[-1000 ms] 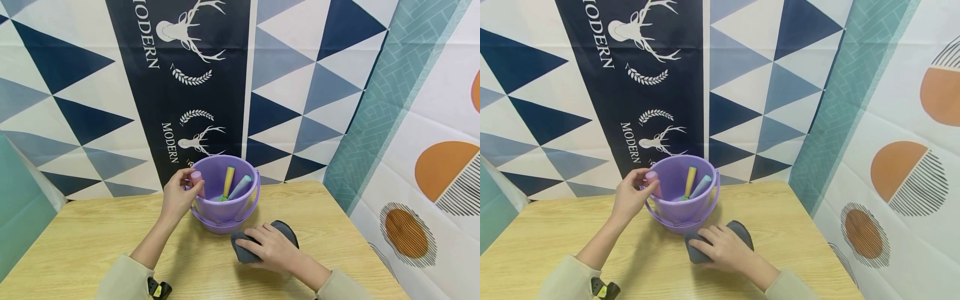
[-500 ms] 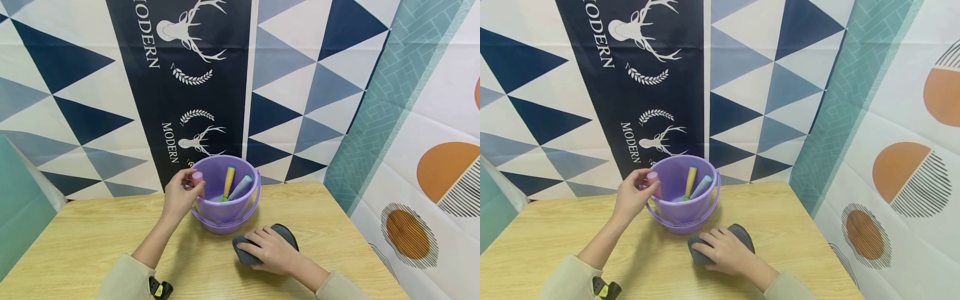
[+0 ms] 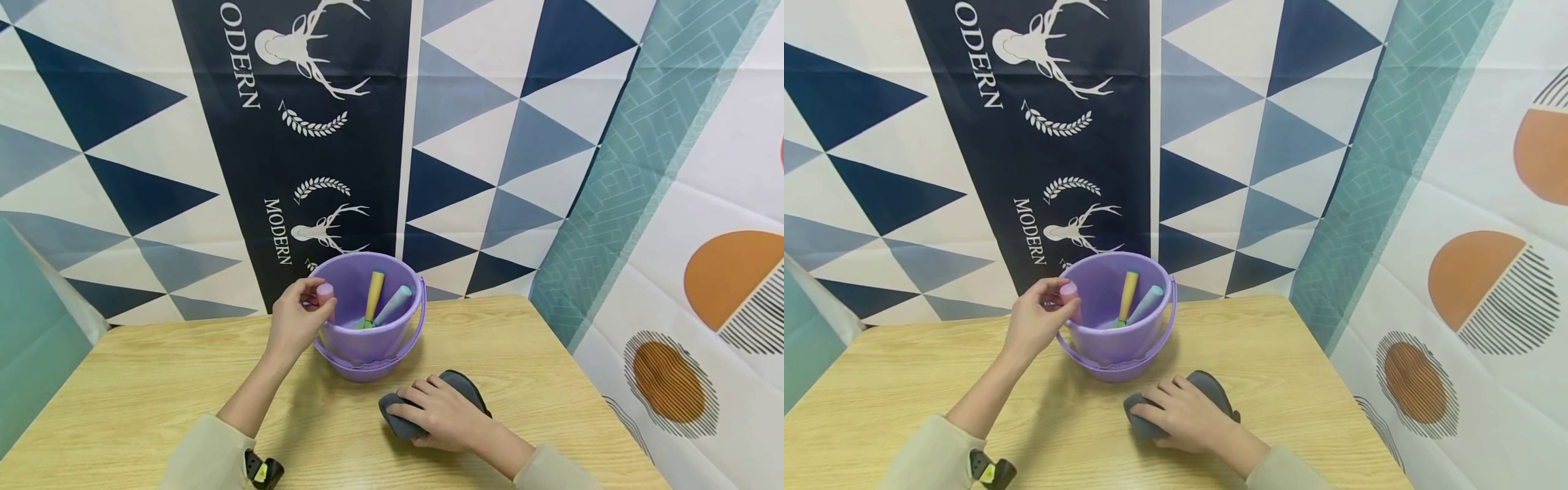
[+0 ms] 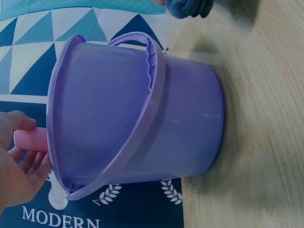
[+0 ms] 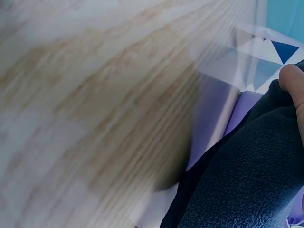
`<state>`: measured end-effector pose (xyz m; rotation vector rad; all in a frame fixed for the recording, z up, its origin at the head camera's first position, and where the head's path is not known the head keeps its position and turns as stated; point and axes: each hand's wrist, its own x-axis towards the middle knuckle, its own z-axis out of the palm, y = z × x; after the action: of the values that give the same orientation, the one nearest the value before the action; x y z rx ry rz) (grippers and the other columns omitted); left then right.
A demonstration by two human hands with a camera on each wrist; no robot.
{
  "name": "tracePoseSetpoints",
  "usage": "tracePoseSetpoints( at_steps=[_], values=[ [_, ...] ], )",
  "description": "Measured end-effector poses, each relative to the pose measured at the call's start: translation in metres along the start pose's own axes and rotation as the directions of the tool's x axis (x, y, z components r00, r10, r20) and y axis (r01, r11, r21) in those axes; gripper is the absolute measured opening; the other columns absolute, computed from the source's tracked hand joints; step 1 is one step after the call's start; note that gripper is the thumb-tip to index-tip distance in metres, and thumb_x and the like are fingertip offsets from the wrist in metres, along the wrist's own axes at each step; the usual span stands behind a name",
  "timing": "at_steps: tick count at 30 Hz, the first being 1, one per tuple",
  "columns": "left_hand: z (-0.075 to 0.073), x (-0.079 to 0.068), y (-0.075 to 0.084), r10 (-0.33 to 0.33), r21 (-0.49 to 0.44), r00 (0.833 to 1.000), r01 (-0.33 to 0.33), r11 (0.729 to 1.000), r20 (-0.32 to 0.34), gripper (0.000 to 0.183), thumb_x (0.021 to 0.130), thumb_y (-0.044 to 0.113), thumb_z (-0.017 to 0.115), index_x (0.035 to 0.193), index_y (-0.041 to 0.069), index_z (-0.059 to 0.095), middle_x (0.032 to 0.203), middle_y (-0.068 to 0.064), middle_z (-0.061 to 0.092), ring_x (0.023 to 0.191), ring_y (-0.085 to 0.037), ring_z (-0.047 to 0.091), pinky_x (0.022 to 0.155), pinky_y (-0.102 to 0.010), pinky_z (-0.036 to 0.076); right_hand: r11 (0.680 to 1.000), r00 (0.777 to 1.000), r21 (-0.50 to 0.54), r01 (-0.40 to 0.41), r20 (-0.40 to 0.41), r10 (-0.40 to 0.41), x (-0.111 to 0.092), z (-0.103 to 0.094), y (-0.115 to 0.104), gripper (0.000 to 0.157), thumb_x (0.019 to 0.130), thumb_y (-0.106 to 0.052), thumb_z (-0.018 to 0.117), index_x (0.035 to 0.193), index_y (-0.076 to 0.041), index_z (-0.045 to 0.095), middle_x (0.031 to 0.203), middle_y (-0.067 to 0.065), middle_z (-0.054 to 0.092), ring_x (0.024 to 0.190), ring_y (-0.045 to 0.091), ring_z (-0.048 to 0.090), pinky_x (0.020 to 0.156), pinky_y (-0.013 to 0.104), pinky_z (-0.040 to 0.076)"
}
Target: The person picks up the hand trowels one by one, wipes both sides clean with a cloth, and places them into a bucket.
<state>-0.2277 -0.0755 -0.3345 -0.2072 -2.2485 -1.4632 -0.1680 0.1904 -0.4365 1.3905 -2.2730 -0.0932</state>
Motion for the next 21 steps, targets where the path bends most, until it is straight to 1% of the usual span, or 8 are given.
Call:
tracePoseSetpoints(
  at_steps=[3, 5, 10, 13, 18, 21],
  values=[
    [-0.0003, -0.0001, 0.0002, -0.003, 0.04, 1.0, 0.003, 0.999, 0.013, 0.035, 0.075, 0.008, 0.072, 0.108, 0.0, 0.063, 0.098, -0.014, 0.062, 0.087, -0.023, 0.061, 0.074, -0.022, 0.052, 1.0, 0.999, 0.009, -0.002, 0.033, 0.002, -0.001, 0.0022, -0.0007, 0.063, 0.068, -0.047, 0.078, 0.123, -0.025, 0.056, 0.118, -0.003, 0.059, 0.098, 0.014, 0.056, 0.081, 0.032, 0.047],
    [-0.0004, 0.0001, 0.0, -0.003, 0.067, 1.0, 0.002, 0.998, 0.021, 0.036, 0.075, 0.009, 0.072, 0.109, 0.0, 0.063, 0.098, -0.014, 0.062, 0.087, -0.022, 0.061, 0.075, -0.024, 0.052, 1.0, 0.999, 0.013, -0.004, 0.05, 0.004, -0.0017, 0.0035, -0.0012, 0.061, 0.069, -0.047, 0.077, 0.123, -0.025, 0.055, 0.118, -0.004, 0.059, 0.099, 0.014, 0.056, 0.082, 0.033, 0.046],
    [-0.0022, 0.0005, 0.0017, 0.0, 0.13, 1.0, -0.004, 0.992, 0.031, 0.038, 0.074, 0.01, 0.07, 0.11, 0.0, 0.065, 0.095, -0.014, 0.062, 0.085, -0.022, 0.061, 0.072, -0.019, 0.05, 0.999, 0.998, 0.03, -0.012, 0.065, 0.01, -0.0032, 0.005, -0.0021, 0.059, 0.072, -0.046, 0.076, 0.123, -0.025, 0.056, 0.118, -0.004, 0.058, 0.1, 0.014, 0.056, 0.082, 0.034, 0.047],
    [-0.0039, 0.0001, 0.003, 0.001, 0.153, 0.999, -0.006, 0.988, 0.033, 0.038, 0.074, 0.012, 0.07, 0.11, 0.0, 0.065, 0.095, -0.014, 0.062, 0.085, -0.022, 0.061, 0.072, -0.019, 0.049, 0.999, 0.997, 0.041, -0.021, 0.08, 0.017, -0.0043, 0.0055, -0.0022, 0.058, 0.073, -0.045, 0.075, 0.124, -0.026, 0.055, 0.119, -0.003, 0.058, 0.101, 0.014, 0.056, 0.082, 0.035, 0.047],
    [-0.0057, -0.0004, 0.0028, -0.009, 0.177, 0.999, 0.003, 0.984, 0.033, 0.038, 0.076, 0.014, 0.069, 0.111, 0.003, 0.066, 0.095, -0.012, 0.063, 0.085, -0.022, 0.061, 0.073, -0.025, 0.048, 0.998, 0.993, 0.053, -0.034, 0.114, 0.028, -0.0063, 0.0076, -0.002, 0.058, 0.075, -0.045, 0.073, 0.125, -0.026, 0.053, 0.12, -0.003, 0.057, 0.102, 0.014, 0.056, 0.083, 0.035, 0.047],
    [-0.0059, -0.0003, 0.0021, -0.013, 0.183, 0.999, 0.006, 0.983, 0.036, 0.038, 0.076, 0.014, 0.068, 0.112, 0.004, 0.066, 0.095, -0.012, 0.063, 0.085, -0.022, 0.06, 0.073, -0.026, 0.047, 0.998, 0.992, 0.056, -0.036, 0.121, 0.029, -0.0077, 0.0093, -0.0025, 0.057, 0.076, -0.044, 0.072, 0.126, -0.027, 0.052, 0.121, -0.004, 0.057, 0.103, 0.014, 0.055, 0.083, 0.035, 0.046]
  ],
)
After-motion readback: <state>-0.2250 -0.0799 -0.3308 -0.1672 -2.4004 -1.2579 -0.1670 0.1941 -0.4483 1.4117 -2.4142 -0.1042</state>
